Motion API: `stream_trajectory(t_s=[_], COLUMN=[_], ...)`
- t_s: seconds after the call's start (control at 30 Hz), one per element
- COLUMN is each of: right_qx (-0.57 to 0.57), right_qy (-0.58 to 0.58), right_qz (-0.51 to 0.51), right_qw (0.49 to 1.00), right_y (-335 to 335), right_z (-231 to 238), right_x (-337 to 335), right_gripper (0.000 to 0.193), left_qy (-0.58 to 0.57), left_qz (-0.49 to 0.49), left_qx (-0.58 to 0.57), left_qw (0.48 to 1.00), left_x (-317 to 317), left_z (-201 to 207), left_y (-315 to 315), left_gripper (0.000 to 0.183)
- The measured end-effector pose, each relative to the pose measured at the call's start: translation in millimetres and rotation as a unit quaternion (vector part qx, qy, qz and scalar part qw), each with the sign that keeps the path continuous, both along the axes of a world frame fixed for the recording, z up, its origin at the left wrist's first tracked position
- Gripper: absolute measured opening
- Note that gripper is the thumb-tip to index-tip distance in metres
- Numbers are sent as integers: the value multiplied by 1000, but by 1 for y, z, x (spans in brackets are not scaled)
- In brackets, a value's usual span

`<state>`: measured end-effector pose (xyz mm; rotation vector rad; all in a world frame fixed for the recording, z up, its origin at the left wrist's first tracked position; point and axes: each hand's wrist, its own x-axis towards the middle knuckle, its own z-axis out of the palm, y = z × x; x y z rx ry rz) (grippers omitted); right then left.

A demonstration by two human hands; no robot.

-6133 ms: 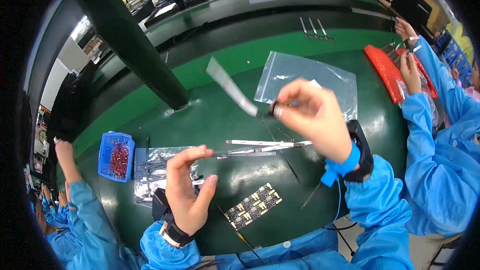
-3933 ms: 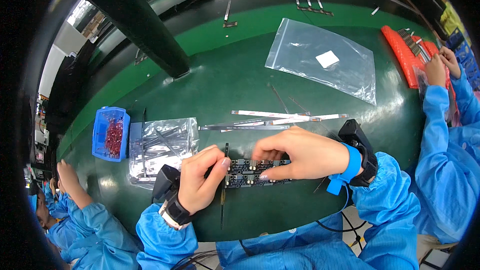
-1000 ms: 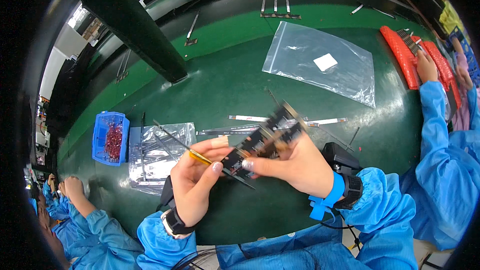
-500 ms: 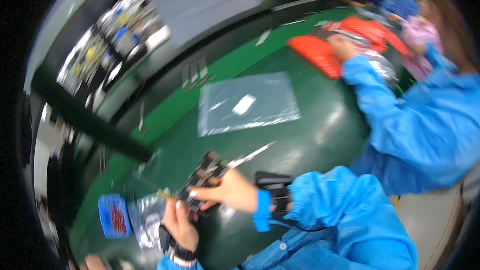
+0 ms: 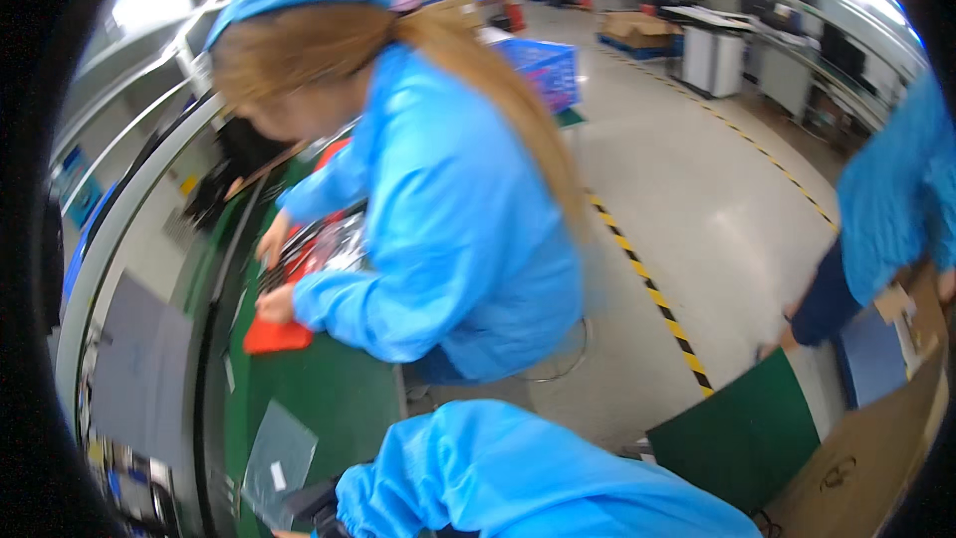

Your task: The person assembles electronic strips and plastic components onto circuit boards by hand, taking the components from blue bins.

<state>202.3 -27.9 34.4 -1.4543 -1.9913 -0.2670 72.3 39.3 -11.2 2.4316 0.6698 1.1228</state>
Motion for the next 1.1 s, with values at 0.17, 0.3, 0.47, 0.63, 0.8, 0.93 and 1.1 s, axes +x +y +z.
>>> stream_trajectory(t_s=[0.17,0.3,0.47,0.63,0.8,0.93,1.1], right_qx=[13,-7,-14,-4,1,5,7], right_qy=[-17,-18,-36,-65,-98,-109,-106], right_qz=[-90,-176,-252,-299,-313,-306,-283], right_qw=[996,984,967,952,945,946,953], right_y=[-45,-86,-127,-139,-145,-139,-128], right_z=[-20,-38,-40,-22,-4,2,-1], right_x=[25,39,48,55,56,54,50], right_gripper=[28,28,27,27,26,26,26], left_qy=[19,21,5,-20,-51,-60,-54], left_qz=[-147,-251,-349,-415,-449,-458,-456], left_qx=[-9,-20,-16,8,26,40,51], left_qw=[989,967,937,909,892,886,887], left_x=[60,94,122,139,141,135,124], left_z=[-4,-9,-2,24,48,59,63], left_y=[-28,-64,-101,-113,-122,-120,-115], left_gripper=[21,21,21,20,20,20,20])
